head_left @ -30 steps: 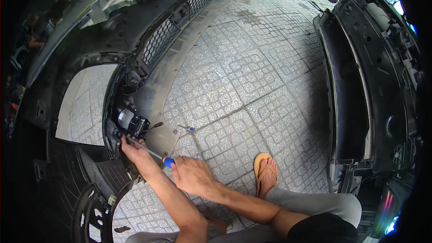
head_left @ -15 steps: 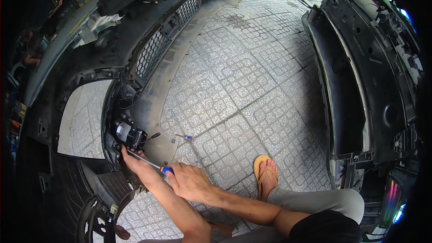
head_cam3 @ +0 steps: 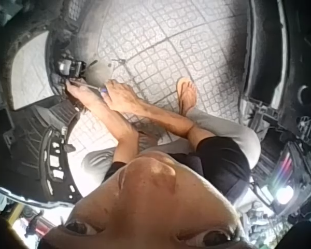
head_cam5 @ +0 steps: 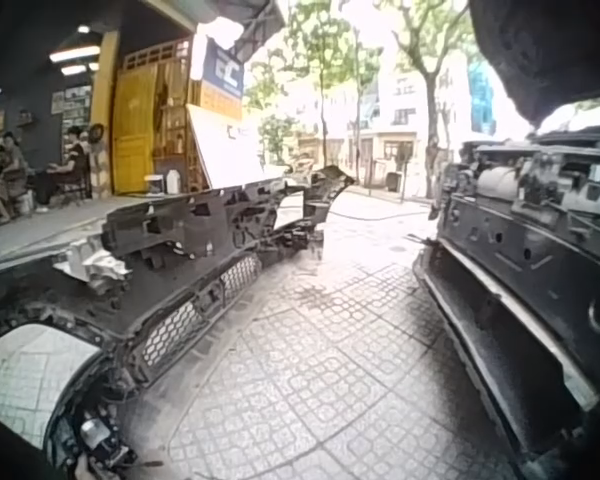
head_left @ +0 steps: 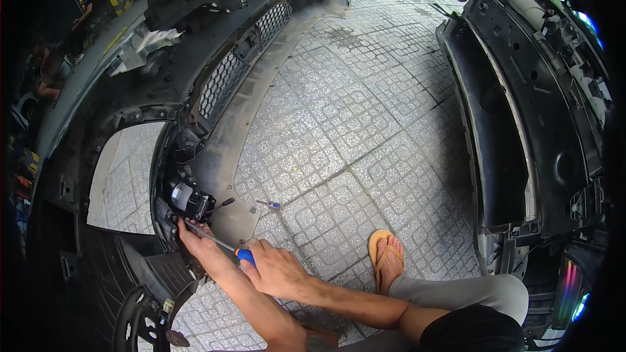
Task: Using a screwdriver to remove or install a component on a detached car bumper.
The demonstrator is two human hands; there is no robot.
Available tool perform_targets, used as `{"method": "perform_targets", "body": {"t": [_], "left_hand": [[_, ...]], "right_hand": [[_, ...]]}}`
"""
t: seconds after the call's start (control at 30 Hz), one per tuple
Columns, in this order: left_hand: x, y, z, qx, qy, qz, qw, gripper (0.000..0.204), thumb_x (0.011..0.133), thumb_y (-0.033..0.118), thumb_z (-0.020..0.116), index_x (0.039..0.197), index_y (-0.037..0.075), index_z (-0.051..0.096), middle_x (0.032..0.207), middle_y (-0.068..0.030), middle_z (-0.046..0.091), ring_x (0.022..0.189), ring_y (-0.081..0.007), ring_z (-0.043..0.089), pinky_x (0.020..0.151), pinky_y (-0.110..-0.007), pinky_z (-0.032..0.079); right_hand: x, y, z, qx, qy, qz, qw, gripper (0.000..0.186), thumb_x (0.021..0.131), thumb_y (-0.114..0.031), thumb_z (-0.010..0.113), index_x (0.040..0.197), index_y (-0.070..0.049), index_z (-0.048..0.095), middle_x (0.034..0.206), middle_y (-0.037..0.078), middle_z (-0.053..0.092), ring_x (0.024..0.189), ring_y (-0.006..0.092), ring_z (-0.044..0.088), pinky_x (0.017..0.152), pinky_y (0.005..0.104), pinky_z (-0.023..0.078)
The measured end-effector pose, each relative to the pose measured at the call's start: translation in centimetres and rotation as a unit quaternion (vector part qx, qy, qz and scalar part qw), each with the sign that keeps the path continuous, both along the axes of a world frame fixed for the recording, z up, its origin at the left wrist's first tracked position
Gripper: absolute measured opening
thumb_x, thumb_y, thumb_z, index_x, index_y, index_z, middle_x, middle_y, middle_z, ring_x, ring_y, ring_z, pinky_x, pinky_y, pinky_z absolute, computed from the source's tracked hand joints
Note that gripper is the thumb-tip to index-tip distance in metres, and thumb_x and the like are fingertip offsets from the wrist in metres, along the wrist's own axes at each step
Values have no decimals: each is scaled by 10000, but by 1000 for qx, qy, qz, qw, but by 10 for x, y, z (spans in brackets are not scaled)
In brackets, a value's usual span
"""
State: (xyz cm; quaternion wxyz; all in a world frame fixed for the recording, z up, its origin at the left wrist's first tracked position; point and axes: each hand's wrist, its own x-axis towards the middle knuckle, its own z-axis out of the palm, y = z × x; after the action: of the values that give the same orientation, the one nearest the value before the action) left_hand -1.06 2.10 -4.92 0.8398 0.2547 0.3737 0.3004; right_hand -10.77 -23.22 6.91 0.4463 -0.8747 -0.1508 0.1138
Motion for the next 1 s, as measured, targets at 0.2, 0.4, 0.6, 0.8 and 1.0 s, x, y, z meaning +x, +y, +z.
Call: {"method": "perform_targets", "body": {"t": [0.2, 0.4, 0.6, 0.8, 1.0], "left_hand": [[-18, 20, -3, 18, -42, 22, 999, 168, 999, 276, 636, 881, 156, 637, 714, 61, 622, 559, -78, 558, 469, -253, 369], [7, -40, 36, -3, 24, 82, 996, 182, 963, 275, 681, 853, 137, 633, 740, 21, 609, 606, -107, 538, 548, -250, 398], [1, -34, 31, -20, 4, 62, 998, 179, 965, 289, 668, 876, 137, 637, 780, 25, 610, 647, -115, 534, 573, -271, 393], [-2, -32, 29, -37, 1, 72, 997, 185, 983, 320, 625, 915, 148, 635, 826, 23, 619, 689, -119, 527, 595, -285, 381], [-5, -28, 33, -28, 22, 23, 999, 244, 955, 378, 671, 847, 170, 600, 747, 19, 582, 585, -132, 498, 535, -279, 372]], "right_hand": [[-1, 8, 4, 0, -73, 33, 997, 286, 897, -155, 655, 1157, -51, 596, 971, 135, 594, 911, 369, 672, 714, 471, 567], [3, -2, 14, 1, -103, 62, 993, 371, 846, -137, 735, 1180, -74, 587, 1065, 146, 521, 950, 360, 648, 710, 475, 561], [4, 6, -9, -11, -120, -2, 993, 385, 863, -148, 742, 1207, -48, 600, 1018, 154, 566, 885, 406, 664, 716, 496, 548], [2, 1, 12, -24, -159, 23, 987, 377, 822, -104, 750, 1180, -92, 632, 986, 118, 571, 935, 345, 610, 737, 477, 532], [1, 4, 9, -48, -125, 41, 990, 467, 786, -71, 781, 1212, -87, 588, 1050, 136, 540, 943, 363, 613, 723, 458, 539]]}}
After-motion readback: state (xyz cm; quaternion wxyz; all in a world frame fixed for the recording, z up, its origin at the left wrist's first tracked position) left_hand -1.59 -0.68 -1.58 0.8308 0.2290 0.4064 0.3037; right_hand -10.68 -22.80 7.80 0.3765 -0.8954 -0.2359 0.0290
